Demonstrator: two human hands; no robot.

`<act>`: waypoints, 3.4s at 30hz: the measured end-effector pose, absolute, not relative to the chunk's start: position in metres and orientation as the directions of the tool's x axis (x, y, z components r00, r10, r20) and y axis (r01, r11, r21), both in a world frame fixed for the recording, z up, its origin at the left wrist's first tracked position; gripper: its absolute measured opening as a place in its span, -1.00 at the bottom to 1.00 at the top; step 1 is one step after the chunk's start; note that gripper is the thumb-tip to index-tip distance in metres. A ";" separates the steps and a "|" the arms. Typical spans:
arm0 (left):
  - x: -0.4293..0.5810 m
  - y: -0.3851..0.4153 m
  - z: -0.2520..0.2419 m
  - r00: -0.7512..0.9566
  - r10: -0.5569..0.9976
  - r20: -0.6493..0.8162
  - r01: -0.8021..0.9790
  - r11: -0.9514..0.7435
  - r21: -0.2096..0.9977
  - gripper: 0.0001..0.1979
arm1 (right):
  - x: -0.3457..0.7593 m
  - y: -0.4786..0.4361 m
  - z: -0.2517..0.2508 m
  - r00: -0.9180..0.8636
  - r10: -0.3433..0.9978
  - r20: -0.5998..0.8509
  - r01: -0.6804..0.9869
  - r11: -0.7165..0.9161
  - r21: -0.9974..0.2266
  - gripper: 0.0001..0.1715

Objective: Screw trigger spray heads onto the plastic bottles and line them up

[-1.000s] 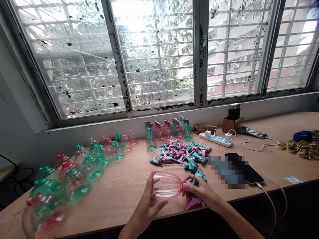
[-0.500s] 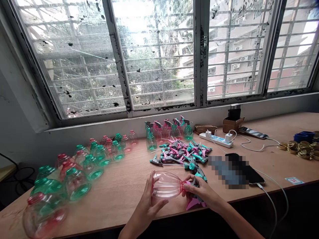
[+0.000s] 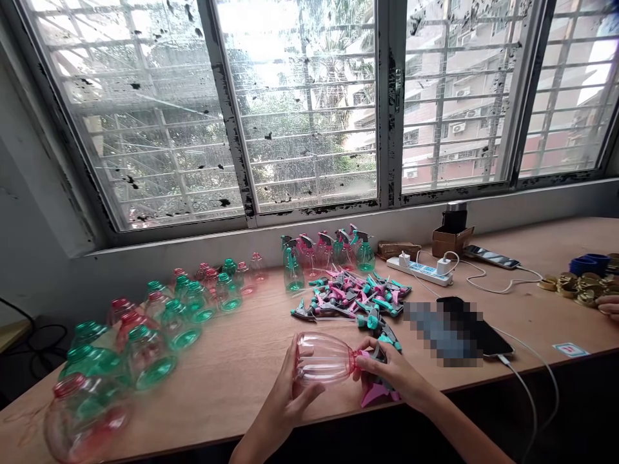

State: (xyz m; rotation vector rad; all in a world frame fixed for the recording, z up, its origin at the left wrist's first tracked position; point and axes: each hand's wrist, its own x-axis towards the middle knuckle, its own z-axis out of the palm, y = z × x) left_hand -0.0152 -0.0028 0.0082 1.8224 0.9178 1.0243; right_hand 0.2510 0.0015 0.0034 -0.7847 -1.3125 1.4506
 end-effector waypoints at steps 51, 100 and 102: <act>-0.014 -0.005 0.008 0.416 0.857 0.305 0.201 -0.414 0.888 -0.18 | 0.249 0.001 0.003 -0.294 0.943 0.158 -0.247 0.085 -0.965 -0.45; -0.014 0.001 0.004 0.407 0.849 0.337 0.191 -0.440 0.877 -0.12 | 0.252 0.004 -0.001 -0.327 0.928 0.179 -0.253 0.097 -0.963 -0.57; -0.015 0.003 -0.001 0.395 0.849 0.351 0.206 -0.454 0.867 -0.10 | 0.252 0.004 -0.002 -0.316 0.931 0.181 -0.258 0.099 -0.961 -0.57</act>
